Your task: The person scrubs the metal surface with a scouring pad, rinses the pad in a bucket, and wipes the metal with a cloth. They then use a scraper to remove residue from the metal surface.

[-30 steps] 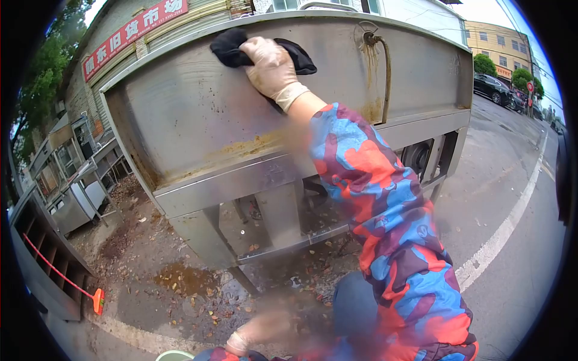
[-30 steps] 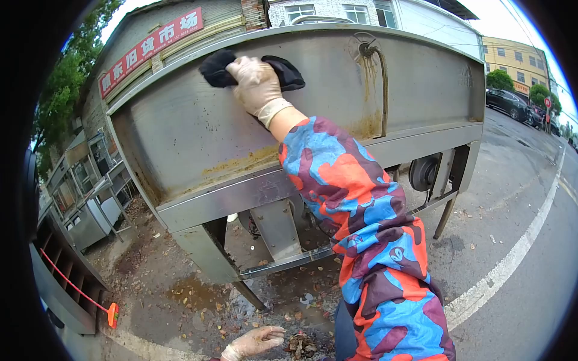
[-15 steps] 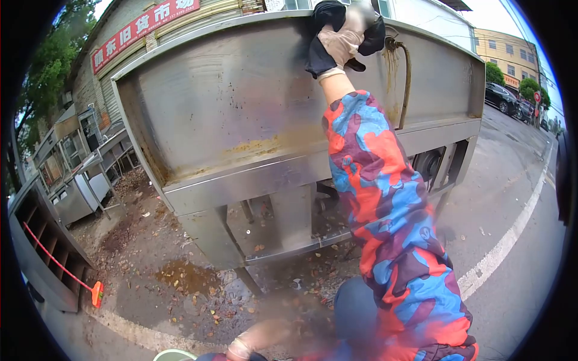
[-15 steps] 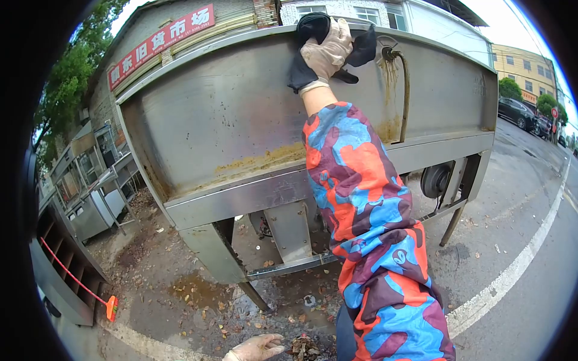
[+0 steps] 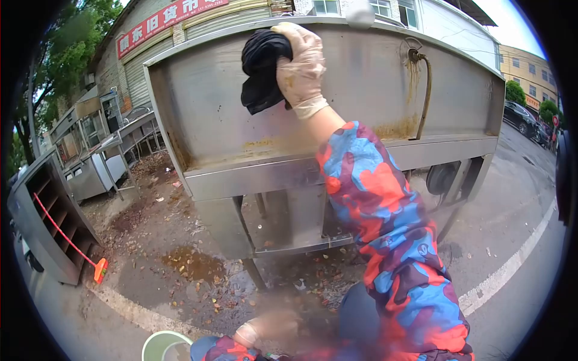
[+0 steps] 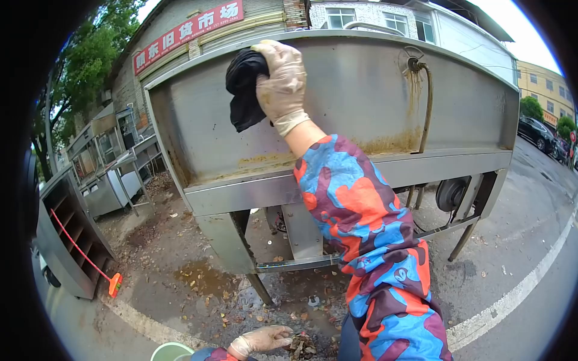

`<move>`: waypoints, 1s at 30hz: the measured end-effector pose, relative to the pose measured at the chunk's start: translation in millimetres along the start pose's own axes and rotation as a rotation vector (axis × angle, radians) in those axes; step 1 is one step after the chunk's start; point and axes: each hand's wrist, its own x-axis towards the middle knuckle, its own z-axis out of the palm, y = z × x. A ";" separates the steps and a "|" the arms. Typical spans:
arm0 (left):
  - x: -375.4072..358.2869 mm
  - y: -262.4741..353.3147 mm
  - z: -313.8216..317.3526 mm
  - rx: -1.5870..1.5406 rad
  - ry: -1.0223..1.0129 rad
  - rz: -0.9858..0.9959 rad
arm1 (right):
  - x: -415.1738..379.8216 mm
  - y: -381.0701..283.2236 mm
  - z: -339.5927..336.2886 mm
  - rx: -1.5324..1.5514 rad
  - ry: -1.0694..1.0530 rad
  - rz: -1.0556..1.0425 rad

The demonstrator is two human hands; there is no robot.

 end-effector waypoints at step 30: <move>-27.1 -63.8 22.4 0.088 0.431 0.475 | 28.5 -9.9 114.1 -0.546 0.278 0.023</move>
